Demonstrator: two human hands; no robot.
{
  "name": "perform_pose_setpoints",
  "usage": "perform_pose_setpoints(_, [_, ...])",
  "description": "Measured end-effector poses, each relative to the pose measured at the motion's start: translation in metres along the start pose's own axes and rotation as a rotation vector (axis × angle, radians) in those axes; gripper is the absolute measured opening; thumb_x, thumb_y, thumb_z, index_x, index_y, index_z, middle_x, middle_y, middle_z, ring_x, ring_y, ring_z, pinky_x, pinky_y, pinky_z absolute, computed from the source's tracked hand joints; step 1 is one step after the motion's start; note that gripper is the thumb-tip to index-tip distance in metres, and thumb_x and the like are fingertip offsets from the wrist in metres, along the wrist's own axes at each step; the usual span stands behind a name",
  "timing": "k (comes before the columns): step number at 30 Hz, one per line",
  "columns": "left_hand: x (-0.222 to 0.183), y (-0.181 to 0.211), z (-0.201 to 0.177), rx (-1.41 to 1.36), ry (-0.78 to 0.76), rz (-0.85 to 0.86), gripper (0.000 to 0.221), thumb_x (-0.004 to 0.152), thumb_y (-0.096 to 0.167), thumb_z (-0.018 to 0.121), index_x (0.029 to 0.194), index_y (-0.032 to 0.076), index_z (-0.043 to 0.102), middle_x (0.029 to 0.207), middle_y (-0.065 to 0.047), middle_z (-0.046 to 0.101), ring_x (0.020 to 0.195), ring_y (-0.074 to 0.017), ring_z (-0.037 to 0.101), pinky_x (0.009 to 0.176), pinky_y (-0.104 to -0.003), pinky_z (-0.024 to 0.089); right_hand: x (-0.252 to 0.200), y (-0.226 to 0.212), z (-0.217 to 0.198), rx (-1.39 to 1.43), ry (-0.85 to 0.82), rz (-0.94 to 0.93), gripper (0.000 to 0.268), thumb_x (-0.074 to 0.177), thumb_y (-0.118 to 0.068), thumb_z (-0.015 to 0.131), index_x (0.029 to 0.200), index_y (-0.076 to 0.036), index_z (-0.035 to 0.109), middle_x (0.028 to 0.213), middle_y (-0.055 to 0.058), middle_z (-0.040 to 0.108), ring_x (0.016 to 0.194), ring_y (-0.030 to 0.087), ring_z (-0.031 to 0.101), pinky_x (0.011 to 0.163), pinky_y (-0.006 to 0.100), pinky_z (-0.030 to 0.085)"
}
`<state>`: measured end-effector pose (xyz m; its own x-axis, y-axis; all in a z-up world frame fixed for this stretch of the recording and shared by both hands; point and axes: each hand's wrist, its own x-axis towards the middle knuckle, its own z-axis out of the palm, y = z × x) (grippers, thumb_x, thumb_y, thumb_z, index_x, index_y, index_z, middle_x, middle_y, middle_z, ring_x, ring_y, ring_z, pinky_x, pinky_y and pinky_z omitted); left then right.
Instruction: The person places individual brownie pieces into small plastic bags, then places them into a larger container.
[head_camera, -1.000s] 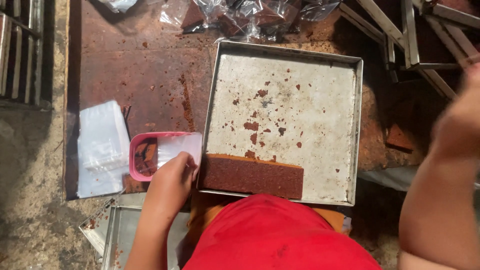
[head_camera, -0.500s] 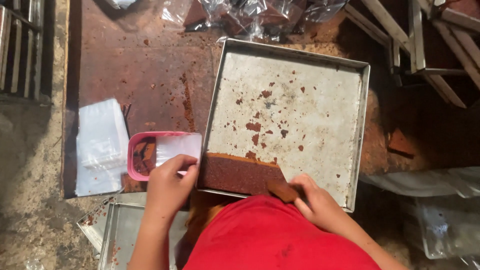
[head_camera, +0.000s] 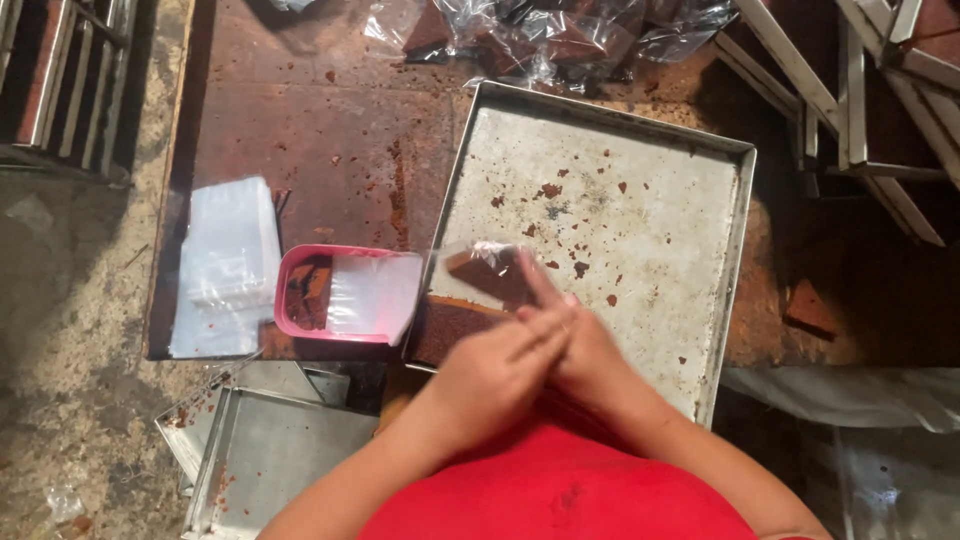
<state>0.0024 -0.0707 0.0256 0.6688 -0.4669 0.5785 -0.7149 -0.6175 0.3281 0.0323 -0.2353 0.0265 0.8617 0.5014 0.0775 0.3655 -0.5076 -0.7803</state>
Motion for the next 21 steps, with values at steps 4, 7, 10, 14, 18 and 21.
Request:
perform_pose_setpoints(4, [-0.032, -0.021, 0.007, -0.191, -0.038, -0.11, 0.039, 0.095, 0.004, 0.056, 0.133, 0.006, 0.066, 0.121, -0.015, 0.073, 0.108, -0.0316, 0.072, 0.088, -0.038, 0.06, 0.01, -0.009, -0.046, -0.145, -0.186, 0.317, 0.035, 0.102, -0.03, 0.053, 0.121, -0.005, 0.067, 0.075, 0.022, 0.076, 0.074, 0.044, 0.075, 0.065, 0.058, 0.057])
perform_pose_setpoints(7, [-0.056, -0.053, -0.007, -0.03, -0.123, -0.374, 0.028, 0.093, 0.01, 0.062, 0.12, 0.012, 0.067, 0.114, -0.012, 0.07, 0.107, -0.0331, 0.068, 0.09, -0.042, 0.057, 0.003, 0.038, -0.102, -0.144, -0.15, 0.427, 0.035, 0.1, -0.031, 0.055, 0.124, -0.008, 0.065, 0.082, 0.019, 0.075, 0.077, 0.041, 0.074, 0.068, 0.055, 0.056])
perform_pose_setpoints(10, [-0.091, -0.082, -0.014, 0.071, -0.278, -0.67, 0.021, 0.09, 0.013, 0.068, 0.11, 0.015, 0.064, 0.101, -0.014, 0.068, 0.099, -0.0379, 0.067, 0.086, -0.047, 0.055, -0.021, 0.095, -0.169, -0.139, -0.111, 0.548, 0.037, 0.097, -0.032, 0.059, 0.128, -0.011, 0.063, 0.091, 0.016, 0.074, 0.081, 0.037, 0.073, 0.072, 0.052, 0.055])
perform_pose_setpoints(14, [-0.097, -0.078, -0.029, 0.084, -0.327, -0.844, 0.009, 0.089, 0.025, 0.073, 0.093, 0.023, 0.065, 0.078, -0.003, 0.072, 0.084, -0.0285, 0.073, 0.078, -0.039, 0.057, -0.043, 0.128, -0.197, -0.137, -0.07, 0.739, 0.043, 0.094, -0.033, 0.063, 0.133, -0.016, 0.059, 0.105, 0.01, 0.072, 0.087, 0.031, 0.071, 0.077, 0.047, 0.053])
perform_pose_setpoints(18, [-0.094, -0.078, -0.029, 0.094, -0.158, -0.953, 0.021, 0.087, 0.047, 0.081, 0.087, 0.027, 0.074, 0.069, 0.006, 0.074, 0.068, -0.016, 0.072, 0.065, -0.028, 0.057, -0.026, 0.107, -0.155, -0.142, -0.04, 0.866, 0.049, 0.092, -0.034, 0.067, 0.137, -0.019, 0.057, 0.114, 0.007, 0.071, 0.091, 0.027, 0.069, 0.081, 0.044, 0.052])
perform_pose_setpoints(21, [-0.084, -0.075, -0.041, -0.116, -0.167, -0.871, 0.032, 0.093, 0.002, 0.058, 0.12, 0.007, 0.073, 0.117, -0.008, 0.077, 0.107, -0.0245, 0.073, 0.095, -0.037, 0.055, -0.031, 0.092, -0.071, -0.135, -0.022, 0.979, 0.055, 0.089, -0.035, 0.07, 0.14, -0.022, 0.054, 0.124, 0.003, 0.071, 0.096, 0.023, 0.068, 0.084, 0.041, 0.051])
